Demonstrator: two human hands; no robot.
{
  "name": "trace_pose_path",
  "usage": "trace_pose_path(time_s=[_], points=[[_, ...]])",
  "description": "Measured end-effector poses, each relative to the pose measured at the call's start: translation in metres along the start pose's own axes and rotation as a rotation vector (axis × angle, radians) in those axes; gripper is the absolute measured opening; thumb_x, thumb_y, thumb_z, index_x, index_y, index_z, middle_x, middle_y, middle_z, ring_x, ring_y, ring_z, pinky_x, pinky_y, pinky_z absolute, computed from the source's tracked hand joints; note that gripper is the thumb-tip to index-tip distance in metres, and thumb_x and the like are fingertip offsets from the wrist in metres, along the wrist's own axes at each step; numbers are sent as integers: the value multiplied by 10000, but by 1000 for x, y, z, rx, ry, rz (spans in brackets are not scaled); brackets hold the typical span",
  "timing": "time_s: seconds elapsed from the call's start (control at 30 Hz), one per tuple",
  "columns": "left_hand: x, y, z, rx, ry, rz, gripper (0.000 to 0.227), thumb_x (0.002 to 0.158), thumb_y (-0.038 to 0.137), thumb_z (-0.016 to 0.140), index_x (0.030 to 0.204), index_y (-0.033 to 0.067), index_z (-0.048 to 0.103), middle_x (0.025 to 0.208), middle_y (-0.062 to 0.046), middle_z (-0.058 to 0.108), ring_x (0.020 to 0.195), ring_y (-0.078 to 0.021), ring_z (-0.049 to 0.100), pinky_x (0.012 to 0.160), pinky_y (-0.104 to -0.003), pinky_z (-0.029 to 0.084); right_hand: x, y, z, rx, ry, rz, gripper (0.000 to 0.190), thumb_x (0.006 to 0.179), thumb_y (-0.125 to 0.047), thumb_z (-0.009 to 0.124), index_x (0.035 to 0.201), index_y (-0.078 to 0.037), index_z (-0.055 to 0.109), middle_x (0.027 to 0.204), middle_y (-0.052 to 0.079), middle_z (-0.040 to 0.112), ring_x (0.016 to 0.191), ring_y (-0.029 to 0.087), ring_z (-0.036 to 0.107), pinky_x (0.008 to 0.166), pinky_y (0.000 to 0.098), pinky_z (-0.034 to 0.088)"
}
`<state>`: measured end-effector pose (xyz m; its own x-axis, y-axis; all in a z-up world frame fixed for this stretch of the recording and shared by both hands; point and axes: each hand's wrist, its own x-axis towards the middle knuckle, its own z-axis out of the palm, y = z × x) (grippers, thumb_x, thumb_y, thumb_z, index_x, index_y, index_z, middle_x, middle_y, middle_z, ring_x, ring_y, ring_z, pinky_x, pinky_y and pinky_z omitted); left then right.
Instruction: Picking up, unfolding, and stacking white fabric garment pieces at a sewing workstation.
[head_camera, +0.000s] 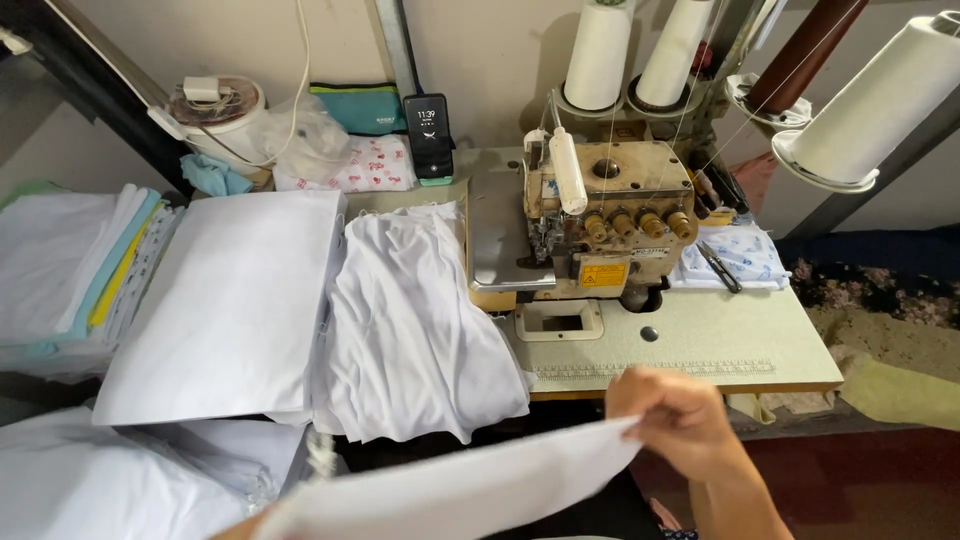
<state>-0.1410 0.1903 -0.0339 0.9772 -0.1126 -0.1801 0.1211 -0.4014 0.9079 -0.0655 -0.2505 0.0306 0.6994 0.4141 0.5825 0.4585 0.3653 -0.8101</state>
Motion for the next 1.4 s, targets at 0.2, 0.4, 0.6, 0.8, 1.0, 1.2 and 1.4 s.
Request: trace_pose_path(time_s=[0.2,0.4,0.6,0.8,1.0,1.2,1.4], points=[[75,144,34,324,977,920,265,968,-238,521,1135,-81,656,1086,-261,669,981,-344,689,827,-368,552,48,55,-41,-788,425,-24,146,832,4,701,788,-58,577,704,44,584,614,111,535,546,186,472],[193,76,33,255,802,712,324,957,-115,486,1241,-76,636,1095,-231,651,1011,-375,643,870,-412,510,88,152,-56,-1021,531,-159,85,787,-138,828,805,-136,745,675,39,623,535,197,562,518,290,444],[238,68,86,566,804,655,512,783,-7,720,1283,58,628,1315,-316,514,1039,-534,598,834,-591,520,91,168,-51,-1003,555,-12,101,799,-128,820,801,-55,751,653,79,549,511,207,535,495,305,439],[211,107,174,685,347,874,406,940,302,558,1306,139,623,1371,-111,575,1348,-339,464,1099,-592,291,69,163,-36,-1018,613,-107,279,847,-125,784,1108,-82,694,841,60,488,730,222,540,676,295,477],[227,94,183,758,411,824,498,973,360,496,1421,145,514,1447,-75,508,1407,-298,389,1142,-567,228,9,175,1,-441,741,325,424,902,-52,652,1268,-44,437,1132,145,593,878,198,606,790,362,499],[239,100,185,791,396,723,491,1000,372,462,1427,133,509,1449,-71,503,1424,-299,357,1154,-564,195,3,171,10,-422,829,340,188,897,-14,679,1005,-67,536,776,14,615,683,70,562,636,230,503],[239,105,183,791,340,668,483,994,347,471,1426,134,513,1461,-77,494,1434,-304,338,1161,-561,173,11,160,11,-458,854,329,111,863,33,683,887,-49,613,678,19,612,671,72,549,634,229,513]])
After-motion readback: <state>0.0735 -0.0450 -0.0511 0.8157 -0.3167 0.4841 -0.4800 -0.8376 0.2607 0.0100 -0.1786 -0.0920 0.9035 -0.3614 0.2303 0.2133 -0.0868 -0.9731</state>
